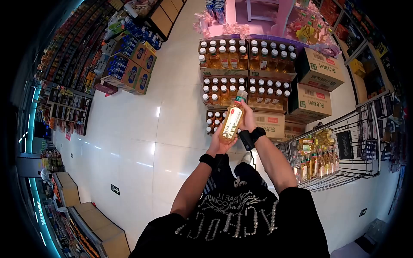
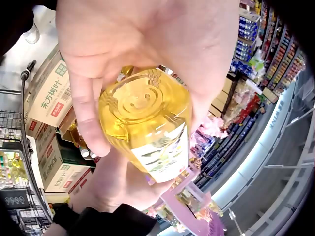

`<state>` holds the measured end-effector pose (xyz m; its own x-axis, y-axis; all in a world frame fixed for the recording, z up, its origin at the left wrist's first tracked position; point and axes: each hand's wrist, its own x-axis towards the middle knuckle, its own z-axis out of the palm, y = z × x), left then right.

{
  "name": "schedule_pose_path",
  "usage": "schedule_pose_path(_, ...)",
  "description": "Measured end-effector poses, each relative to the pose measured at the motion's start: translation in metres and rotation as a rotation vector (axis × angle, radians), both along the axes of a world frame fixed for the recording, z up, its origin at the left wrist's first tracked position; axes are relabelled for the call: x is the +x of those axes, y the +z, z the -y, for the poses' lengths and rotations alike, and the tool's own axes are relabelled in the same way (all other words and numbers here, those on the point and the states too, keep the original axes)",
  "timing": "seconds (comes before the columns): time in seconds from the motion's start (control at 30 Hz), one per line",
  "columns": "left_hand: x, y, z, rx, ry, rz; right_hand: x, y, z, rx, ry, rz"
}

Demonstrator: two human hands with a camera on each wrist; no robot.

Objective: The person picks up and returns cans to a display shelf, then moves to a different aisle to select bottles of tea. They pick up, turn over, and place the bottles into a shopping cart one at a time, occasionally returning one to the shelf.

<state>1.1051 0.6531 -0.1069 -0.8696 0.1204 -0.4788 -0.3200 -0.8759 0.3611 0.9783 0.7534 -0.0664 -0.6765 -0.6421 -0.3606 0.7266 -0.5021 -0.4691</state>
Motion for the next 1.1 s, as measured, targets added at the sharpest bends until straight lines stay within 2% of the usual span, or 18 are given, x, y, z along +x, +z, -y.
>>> schedule_pose_path(0.13,-0.002,0.011,0.0,-0.082,0.125,0.03,-0.009,0.003,0.015,0.022,0.167,-0.08)
schedule_pose_path(0.3,-0.013,0.015,0.001,-0.073,0.107,0.015,-0.016,0.015,0.013,0.027,0.137,-0.163)
schedule_pose_path(0.4,-0.021,0.027,-0.002,-0.106,0.086,0.014,-0.018,0.029,0.008,0.113,0.153,-0.167)
schedule_pose_path(1.1,-0.04,0.024,-0.018,-0.075,0.071,-0.036,-0.035,0.024,-0.012,0.096,0.164,-0.225)
